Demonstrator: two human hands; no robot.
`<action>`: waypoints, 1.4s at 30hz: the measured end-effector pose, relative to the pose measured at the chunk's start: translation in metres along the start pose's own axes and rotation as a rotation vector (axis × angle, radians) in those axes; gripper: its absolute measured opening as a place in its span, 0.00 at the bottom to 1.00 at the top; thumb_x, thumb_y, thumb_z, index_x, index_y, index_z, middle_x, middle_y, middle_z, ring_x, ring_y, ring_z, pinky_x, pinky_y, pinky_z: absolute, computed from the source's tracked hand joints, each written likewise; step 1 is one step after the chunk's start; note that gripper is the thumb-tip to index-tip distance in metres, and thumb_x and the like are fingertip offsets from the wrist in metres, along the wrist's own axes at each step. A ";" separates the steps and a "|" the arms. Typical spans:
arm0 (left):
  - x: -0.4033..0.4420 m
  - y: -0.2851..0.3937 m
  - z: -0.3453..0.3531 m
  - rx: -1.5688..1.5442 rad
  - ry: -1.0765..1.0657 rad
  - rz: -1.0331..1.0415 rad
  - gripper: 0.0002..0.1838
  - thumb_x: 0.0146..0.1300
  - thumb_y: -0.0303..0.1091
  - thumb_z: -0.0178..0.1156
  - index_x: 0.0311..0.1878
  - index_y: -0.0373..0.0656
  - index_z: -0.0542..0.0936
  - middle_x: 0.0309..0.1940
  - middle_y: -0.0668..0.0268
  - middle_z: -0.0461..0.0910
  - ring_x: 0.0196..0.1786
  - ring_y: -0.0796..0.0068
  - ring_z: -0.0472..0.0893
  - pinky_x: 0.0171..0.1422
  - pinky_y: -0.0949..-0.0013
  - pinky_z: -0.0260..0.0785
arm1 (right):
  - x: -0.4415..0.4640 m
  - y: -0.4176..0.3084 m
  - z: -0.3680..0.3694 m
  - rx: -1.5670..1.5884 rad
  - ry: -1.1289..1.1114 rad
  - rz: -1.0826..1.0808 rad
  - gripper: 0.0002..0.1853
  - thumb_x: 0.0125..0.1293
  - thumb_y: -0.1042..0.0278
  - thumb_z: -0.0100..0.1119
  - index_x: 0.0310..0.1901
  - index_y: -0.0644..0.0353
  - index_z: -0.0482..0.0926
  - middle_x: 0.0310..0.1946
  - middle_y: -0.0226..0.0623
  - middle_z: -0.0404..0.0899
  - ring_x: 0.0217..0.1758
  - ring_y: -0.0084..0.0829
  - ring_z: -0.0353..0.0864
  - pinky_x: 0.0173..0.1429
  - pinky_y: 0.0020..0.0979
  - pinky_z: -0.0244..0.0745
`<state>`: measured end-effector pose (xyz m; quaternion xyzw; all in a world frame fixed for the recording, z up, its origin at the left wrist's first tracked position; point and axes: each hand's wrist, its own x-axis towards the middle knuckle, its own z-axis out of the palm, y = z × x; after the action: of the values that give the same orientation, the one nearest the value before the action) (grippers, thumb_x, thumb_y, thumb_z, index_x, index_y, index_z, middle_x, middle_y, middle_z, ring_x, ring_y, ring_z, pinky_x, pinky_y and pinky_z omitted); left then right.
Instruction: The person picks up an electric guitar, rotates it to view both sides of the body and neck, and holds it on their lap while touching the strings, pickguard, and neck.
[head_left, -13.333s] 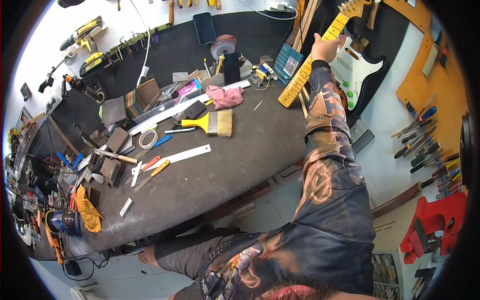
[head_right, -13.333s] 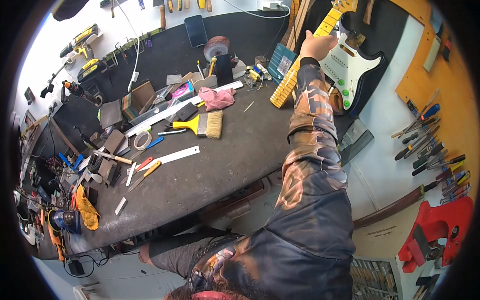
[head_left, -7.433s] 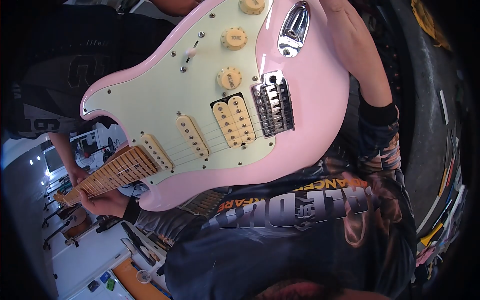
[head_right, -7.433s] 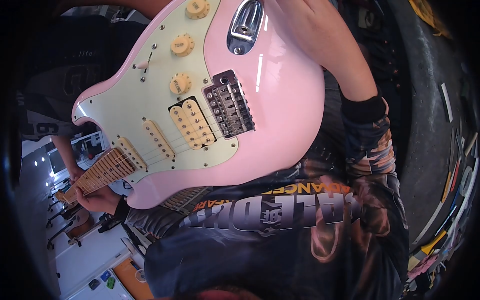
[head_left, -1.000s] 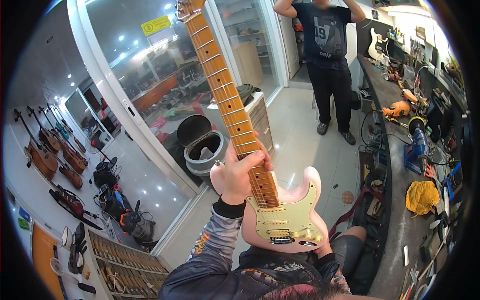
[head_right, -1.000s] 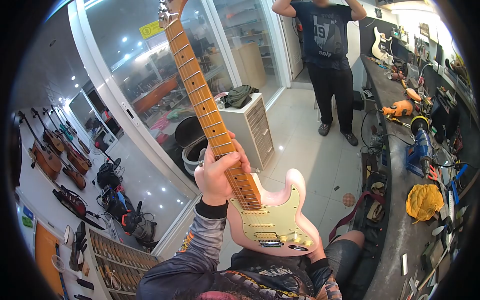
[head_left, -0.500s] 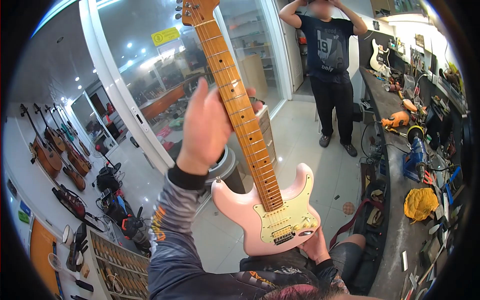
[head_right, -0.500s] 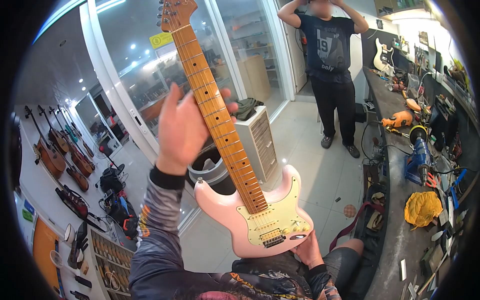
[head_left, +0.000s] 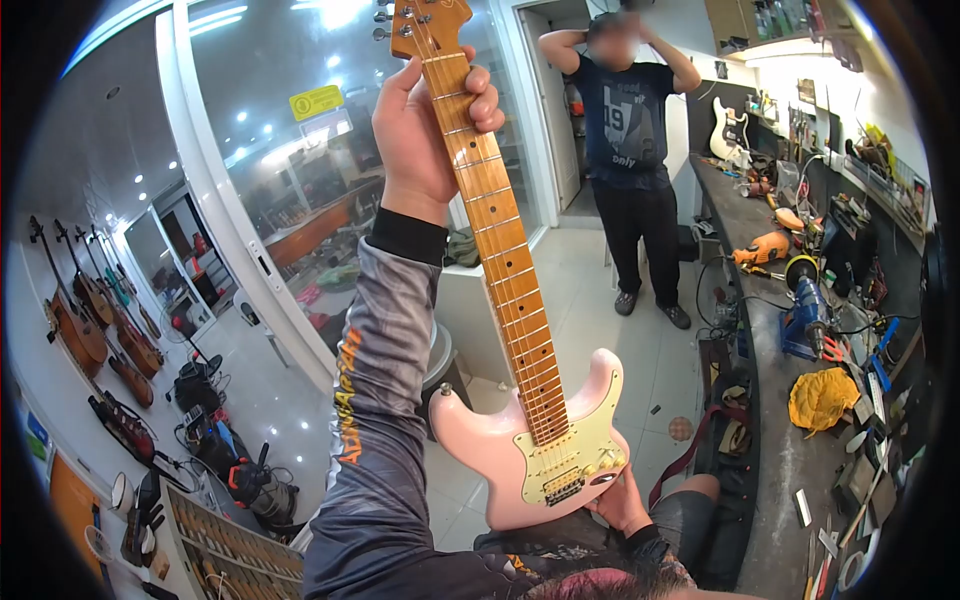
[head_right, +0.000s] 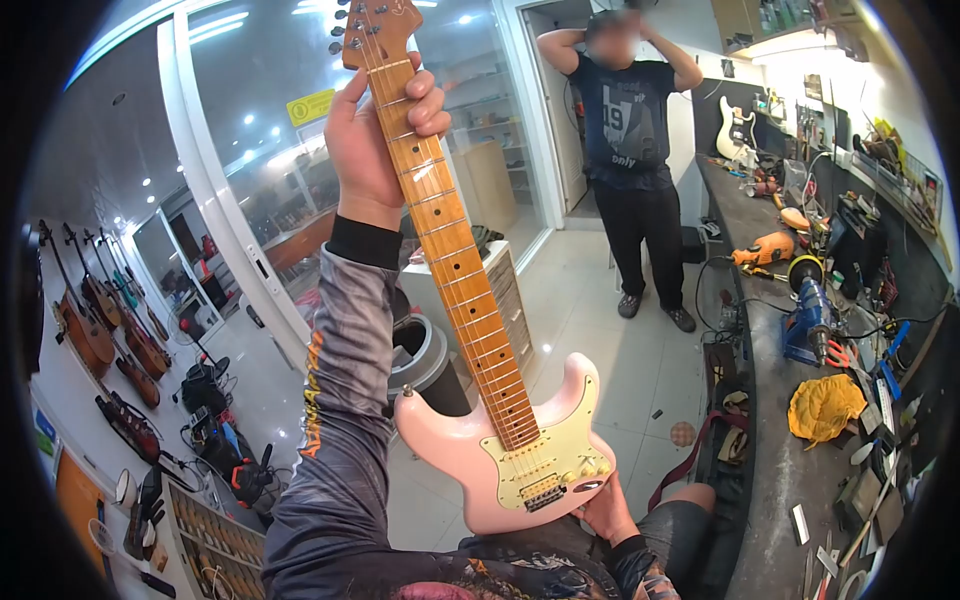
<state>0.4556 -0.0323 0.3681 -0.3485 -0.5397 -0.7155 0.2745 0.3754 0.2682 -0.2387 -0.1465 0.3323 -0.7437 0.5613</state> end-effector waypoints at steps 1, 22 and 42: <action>0.004 -0.002 -0.001 -0.053 -0.069 0.002 0.28 0.82 0.55 0.51 0.63 0.36 0.77 0.40 0.61 0.78 0.35 0.68 0.78 0.42 0.64 0.72 | -0.001 0.000 0.000 -0.001 -0.002 0.005 0.58 0.77 0.08 0.36 0.91 0.49 0.60 0.89 0.38 0.66 0.87 0.45 0.70 0.86 0.54 0.70; 0.007 -0.017 0.022 -0.017 -0.115 0.040 0.22 0.83 0.48 0.49 0.58 0.36 0.75 0.34 0.68 0.70 0.26 0.78 0.68 0.30 0.71 0.64 | 0.006 0.005 -0.007 -0.021 0.018 -0.007 0.52 0.80 0.10 0.27 0.91 0.39 0.60 0.89 0.32 0.65 0.87 0.40 0.70 0.83 0.54 0.72; 0.010 -0.026 0.022 -0.048 -0.113 0.042 0.24 0.83 0.51 0.51 0.59 0.35 0.76 0.34 0.67 0.71 0.26 0.78 0.69 0.30 0.70 0.65 | 0.007 0.011 -0.016 -0.005 0.039 -0.006 0.54 0.80 0.10 0.27 0.91 0.42 0.60 0.88 0.35 0.68 0.85 0.44 0.73 0.82 0.56 0.72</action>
<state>0.4338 -0.0042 0.3648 -0.4061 -0.5296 -0.7015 0.2502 0.3716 0.2651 -0.2588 -0.1344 0.3446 -0.7471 0.5523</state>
